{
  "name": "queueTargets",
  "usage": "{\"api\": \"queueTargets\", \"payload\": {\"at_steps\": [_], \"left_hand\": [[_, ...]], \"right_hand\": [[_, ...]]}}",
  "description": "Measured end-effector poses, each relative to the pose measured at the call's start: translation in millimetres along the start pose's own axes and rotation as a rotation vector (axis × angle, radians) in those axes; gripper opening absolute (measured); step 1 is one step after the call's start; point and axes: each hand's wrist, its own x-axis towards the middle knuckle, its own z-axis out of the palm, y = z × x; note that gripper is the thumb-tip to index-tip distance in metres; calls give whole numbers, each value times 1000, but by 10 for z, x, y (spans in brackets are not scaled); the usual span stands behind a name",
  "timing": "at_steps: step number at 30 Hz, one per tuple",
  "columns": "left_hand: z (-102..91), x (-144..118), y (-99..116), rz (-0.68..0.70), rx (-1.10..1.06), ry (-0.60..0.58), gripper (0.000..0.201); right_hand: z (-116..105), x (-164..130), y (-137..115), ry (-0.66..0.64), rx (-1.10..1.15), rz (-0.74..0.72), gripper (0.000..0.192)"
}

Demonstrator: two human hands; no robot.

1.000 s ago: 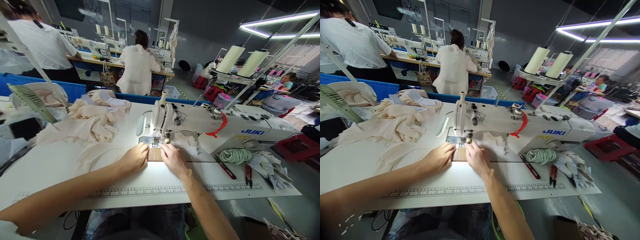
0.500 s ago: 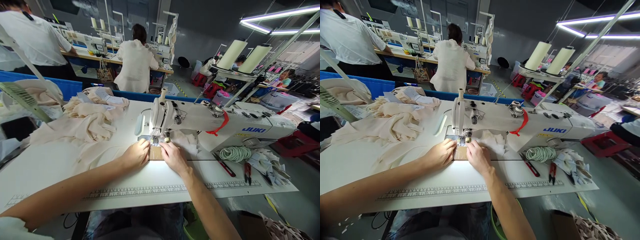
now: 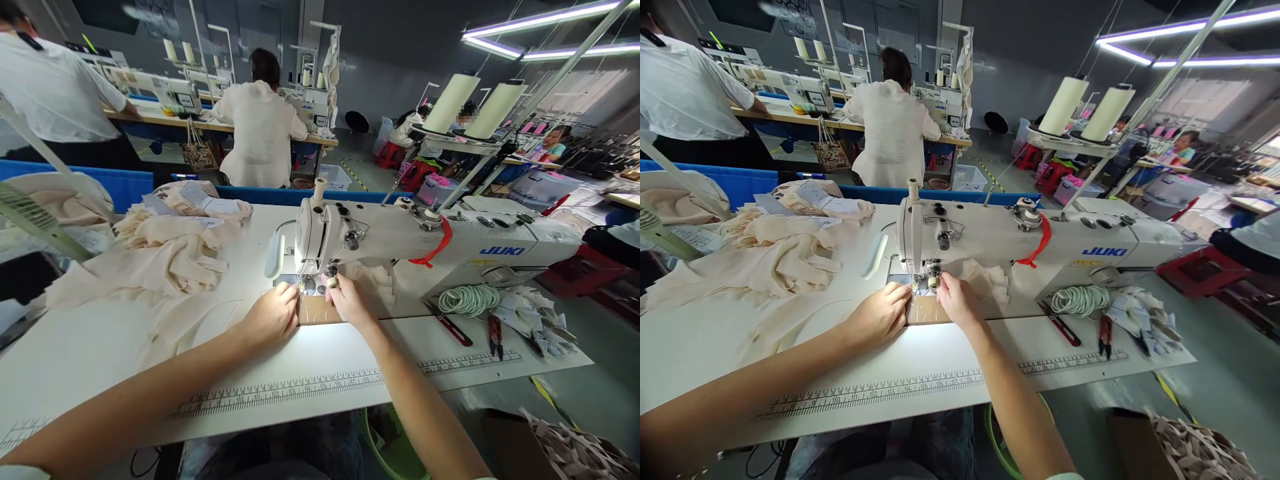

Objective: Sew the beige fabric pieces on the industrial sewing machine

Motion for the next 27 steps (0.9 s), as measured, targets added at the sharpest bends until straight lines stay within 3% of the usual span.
{"api": "queueTargets", "payload": {"at_steps": [4,12,17,19,23,25,27], "left_hand": [[22,5,-28,-6,0,18,28],[76,44,-84,-12,6,53,28],[33,66,-123,-50,-91,20,30],[-65,79,-220,-148,-152,-11,31],[-365,4,-477,-562,-70,-150,28],[-495,-104,-540,-675,-28,-248,25],[-569,-243,-525,-729,-47,-335,25]], "right_hand": [[14,-105,-81,10,-24,14,43],[55,0,-34,8,6,39,44],[21,-104,-8,52,-78,8,39],[19,-151,-62,22,-133,-35,30],[109,-244,-382,-114,-220,-299,21],[220,-329,-598,-185,-277,-481,30],[370,-466,-782,-263,-316,-611,56]]}}
